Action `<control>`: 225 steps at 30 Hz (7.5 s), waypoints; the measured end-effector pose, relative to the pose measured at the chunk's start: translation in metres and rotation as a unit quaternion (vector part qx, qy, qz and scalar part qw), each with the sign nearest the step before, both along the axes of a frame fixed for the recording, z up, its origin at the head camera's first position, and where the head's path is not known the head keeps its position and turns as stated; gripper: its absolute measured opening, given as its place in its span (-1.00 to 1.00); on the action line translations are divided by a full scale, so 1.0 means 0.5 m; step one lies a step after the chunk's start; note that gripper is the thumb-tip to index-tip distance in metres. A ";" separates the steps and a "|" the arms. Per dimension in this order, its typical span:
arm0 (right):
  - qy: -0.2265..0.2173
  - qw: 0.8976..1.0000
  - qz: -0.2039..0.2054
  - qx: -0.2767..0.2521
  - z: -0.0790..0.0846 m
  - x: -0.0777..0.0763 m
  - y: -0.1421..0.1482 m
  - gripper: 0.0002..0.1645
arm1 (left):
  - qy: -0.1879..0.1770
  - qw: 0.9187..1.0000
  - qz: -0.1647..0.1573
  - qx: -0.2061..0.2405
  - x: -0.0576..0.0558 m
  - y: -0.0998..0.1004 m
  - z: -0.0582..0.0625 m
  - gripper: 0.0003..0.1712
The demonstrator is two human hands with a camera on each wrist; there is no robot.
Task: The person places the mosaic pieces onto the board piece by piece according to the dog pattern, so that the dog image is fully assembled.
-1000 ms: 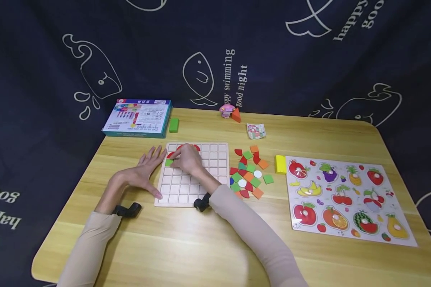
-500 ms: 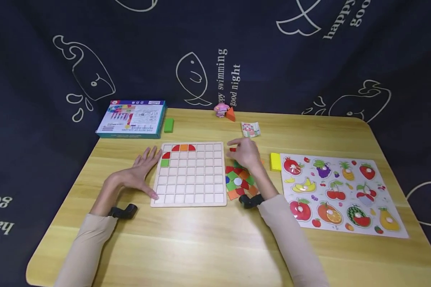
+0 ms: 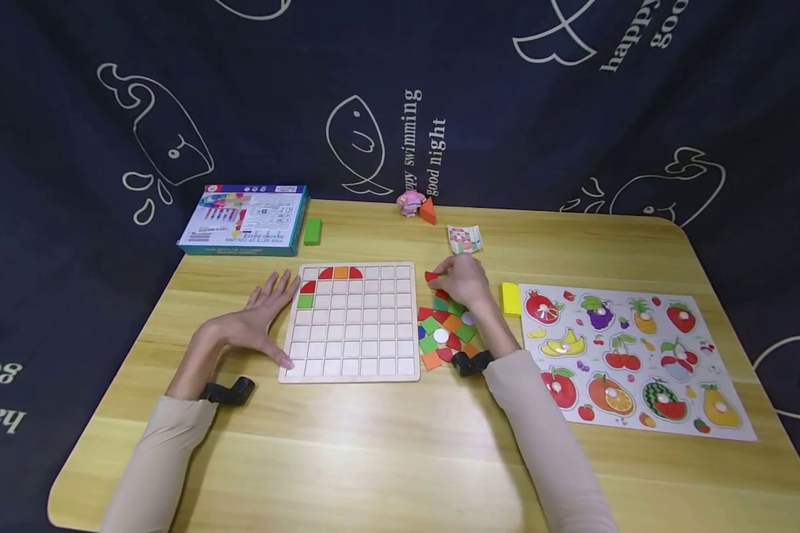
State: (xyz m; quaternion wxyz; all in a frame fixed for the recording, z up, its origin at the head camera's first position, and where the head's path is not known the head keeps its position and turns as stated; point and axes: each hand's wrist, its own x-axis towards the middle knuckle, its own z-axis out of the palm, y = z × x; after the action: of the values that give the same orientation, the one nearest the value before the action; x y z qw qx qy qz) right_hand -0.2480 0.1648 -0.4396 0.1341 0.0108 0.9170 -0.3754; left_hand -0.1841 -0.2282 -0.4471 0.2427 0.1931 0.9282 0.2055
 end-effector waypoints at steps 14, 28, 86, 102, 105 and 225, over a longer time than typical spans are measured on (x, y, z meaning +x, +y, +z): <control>0.024 1.000 0.000 0.010 0.001 0.014 0.005 -0.71 | 0.003 1.000 -0.004 0.005 -0.003 -0.004 -0.005 0.78; 0.039 0.999 0.024 -0.026 -0.011 -0.010 -0.011 -0.69 | 0.004 1.000 -0.006 0.008 -0.002 -0.007 -0.008 0.78; 0.073 0.956 0.272 -0.078 -0.011 0.050 -0.397 -0.76 | 0.005 1.000 -0.007 0.007 0.002 -0.008 -0.005 0.75; 0.053 0.955 0.269 -0.115 -0.009 0.052 -0.369 -0.71 | 0.009 1.000 -0.010 0.003 0.001 -0.002 -0.011 0.75; 0.049 0.960 0.247 -0.121 0.018 0.052 -0.317 -0.67 | 0.011 1.000 -0.008 0.005 0.001 -0.003 -0.011 0.76; 0.016 0.995 0.065 -0.073 0.058 0.097 -0.028 -0.67 | 0.002 1.000 -0.001 0.007 0.000 -0.013 0.005 0.76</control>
State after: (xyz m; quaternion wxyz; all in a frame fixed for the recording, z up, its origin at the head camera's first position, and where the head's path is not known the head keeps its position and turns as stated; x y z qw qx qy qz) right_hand -0.1997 0.1507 -0.4105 0.1439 -0.0652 0.8879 -0.4321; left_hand -0.1842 -0.2345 -0.4446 0.2396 0.1960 0.9271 0.2113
